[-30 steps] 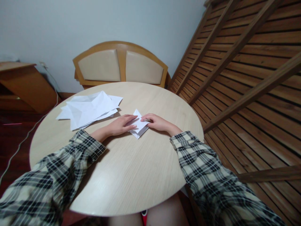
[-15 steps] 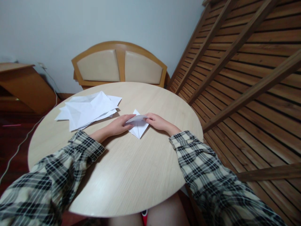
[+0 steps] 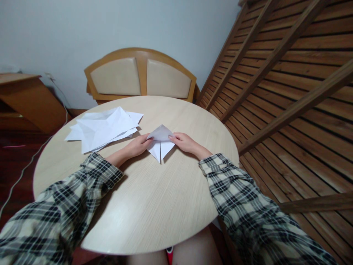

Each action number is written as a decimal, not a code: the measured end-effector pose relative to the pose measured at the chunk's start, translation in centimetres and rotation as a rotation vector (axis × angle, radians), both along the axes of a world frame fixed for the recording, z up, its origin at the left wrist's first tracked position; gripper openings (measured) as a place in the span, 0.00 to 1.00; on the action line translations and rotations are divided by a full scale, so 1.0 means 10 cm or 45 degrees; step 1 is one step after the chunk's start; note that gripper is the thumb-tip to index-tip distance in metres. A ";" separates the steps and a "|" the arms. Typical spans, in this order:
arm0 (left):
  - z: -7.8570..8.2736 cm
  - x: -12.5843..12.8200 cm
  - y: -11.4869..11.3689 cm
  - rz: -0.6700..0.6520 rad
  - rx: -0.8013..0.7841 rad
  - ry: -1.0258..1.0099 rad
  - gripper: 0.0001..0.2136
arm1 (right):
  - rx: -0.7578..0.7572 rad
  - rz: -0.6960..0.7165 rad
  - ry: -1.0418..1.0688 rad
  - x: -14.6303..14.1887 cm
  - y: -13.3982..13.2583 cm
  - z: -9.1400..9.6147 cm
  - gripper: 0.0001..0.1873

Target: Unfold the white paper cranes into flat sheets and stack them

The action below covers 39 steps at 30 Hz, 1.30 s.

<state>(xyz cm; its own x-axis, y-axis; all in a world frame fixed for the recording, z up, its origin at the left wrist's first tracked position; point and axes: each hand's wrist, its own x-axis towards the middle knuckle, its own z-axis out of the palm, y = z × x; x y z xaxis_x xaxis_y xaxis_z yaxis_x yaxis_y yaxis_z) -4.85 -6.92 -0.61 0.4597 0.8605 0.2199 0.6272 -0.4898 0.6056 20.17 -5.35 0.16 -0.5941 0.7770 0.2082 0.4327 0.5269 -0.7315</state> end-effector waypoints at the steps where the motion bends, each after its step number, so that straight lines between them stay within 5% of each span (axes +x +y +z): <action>1: 0.00 0.00 0.00 0.009 -0.007 -0.004 0.20 | 0.009 0.002 0.002 0.00 0.00 0.00 0.18; 14: 0.06 0.03 -0.02 0.079 -0.043 -0.139 0.19 | 0.144 0.000 -0.083 0.01 0.02 -0.04 0.09; 23: 0.03 0.03 0.01 0.160 -0.054 -0.142 0.19 | 0.147 -0.072 -0.067 -0.08 -0.03 -0.01 0.20; 29: 0.07 0.11 -0.04 0.289 -0.069 -0.101 0.18 | 0.226 -0.260 -0.107 -0.21 -0.06 -0.05 0.20; 39: 0.09 0.18 -0.07 0.390 -0.033 -0.171 0.21 | 0.357 -0.224 -0.200 -0.24 -0.08 -0.04 0.19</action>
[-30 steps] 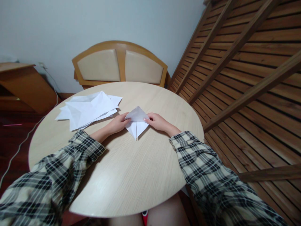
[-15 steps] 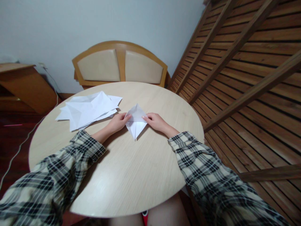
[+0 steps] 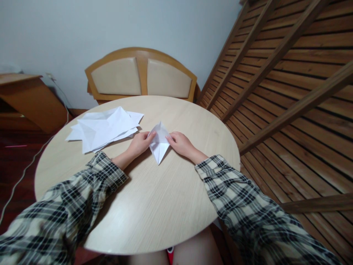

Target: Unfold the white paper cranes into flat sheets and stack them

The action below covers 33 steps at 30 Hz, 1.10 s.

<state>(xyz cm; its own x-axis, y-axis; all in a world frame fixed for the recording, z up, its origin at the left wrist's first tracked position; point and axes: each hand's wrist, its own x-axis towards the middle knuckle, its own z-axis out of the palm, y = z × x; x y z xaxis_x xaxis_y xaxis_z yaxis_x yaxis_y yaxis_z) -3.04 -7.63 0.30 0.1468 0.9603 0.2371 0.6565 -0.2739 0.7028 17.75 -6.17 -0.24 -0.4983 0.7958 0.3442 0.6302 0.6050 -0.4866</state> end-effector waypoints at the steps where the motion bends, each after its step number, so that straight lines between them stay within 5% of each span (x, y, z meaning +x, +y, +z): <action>1: 0.00 0.00 0.00 0.003 0.002 -0.012 0.21 | 0.009 -0.003 -0.023 0.00 -0.01 0.01 0.19; 9: 0.04 -0.04 0.02 -0.047 -0.096 -0.106 0.27 | -0.124 -0.029 0.144 0.06 0.03 -0.03 0.16; 22: -0.04 -0.18 0.10 -0.586 -0.194 -0.081 0.23 | -0.346 -0.064 0.340 0.23 0.17 -0.07 0.15; 33: -0.02 -0.15 0.07 -0.617 -0.182 -0.083 0.17 | -0.377 -0.074 0.335 0.22 0.14 -0.04 0.14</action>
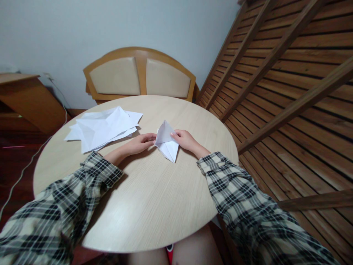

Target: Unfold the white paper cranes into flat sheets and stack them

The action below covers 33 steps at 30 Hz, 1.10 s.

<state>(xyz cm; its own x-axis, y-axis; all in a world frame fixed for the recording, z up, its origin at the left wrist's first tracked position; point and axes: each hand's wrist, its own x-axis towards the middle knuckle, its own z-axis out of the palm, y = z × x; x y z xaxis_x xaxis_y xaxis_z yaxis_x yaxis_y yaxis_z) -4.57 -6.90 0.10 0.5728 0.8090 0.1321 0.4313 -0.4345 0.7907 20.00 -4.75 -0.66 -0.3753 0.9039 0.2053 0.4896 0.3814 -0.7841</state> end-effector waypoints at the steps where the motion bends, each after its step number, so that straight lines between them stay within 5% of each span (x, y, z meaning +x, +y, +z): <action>1: 0.00 0.00 0.00 0.006 -0.004 0.003 0.18 | -0.002 -0.002 -0.007 0.00 -0.01 0.00 0.14; 33: -0.04 0.13 0.01 0.160 0.296 0.228 0.15 | 0.127 -0.173 -0.138 -0.12 -0.03 -0.02 0.17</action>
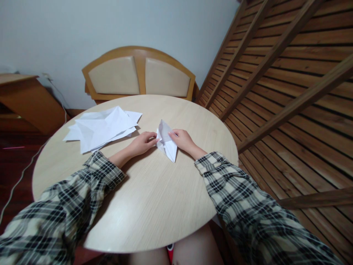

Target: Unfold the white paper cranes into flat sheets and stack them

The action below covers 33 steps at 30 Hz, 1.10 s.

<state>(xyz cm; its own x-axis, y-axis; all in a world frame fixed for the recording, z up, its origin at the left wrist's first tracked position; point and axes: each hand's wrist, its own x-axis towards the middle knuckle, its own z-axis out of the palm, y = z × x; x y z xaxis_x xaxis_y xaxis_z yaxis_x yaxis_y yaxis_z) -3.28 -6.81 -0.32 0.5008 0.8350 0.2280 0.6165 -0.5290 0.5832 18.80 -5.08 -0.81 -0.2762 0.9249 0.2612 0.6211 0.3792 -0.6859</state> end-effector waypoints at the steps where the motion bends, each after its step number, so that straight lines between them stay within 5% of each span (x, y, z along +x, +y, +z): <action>1: 0.00 0.00 0.00 0.005 0.005 0.005 0.15 | -0.002 0.001 0.003 0.00 0.00 0.00 0.16; 19: 0.02 0.08 -0.05 0.220 0.134 0.054 0.08 | 0.037 0.090 0.024 -0.04 -0.04 0.01 0.17; 33: 0.04 0.04 -0.04 0.106 0.103 0.045 0.09 | -0.027 0.133 0.070 0.01 -0.03 0.01 0.18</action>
<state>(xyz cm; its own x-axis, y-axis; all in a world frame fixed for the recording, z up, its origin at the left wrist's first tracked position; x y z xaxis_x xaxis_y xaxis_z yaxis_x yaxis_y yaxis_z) -2.86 -7.25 0.12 0.4394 0.8537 0.2797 0.6798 -0.5195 0.5177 18.89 -5.39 -0.74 -0.3573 0.8973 0.2592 0.5401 0.4249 -0.7265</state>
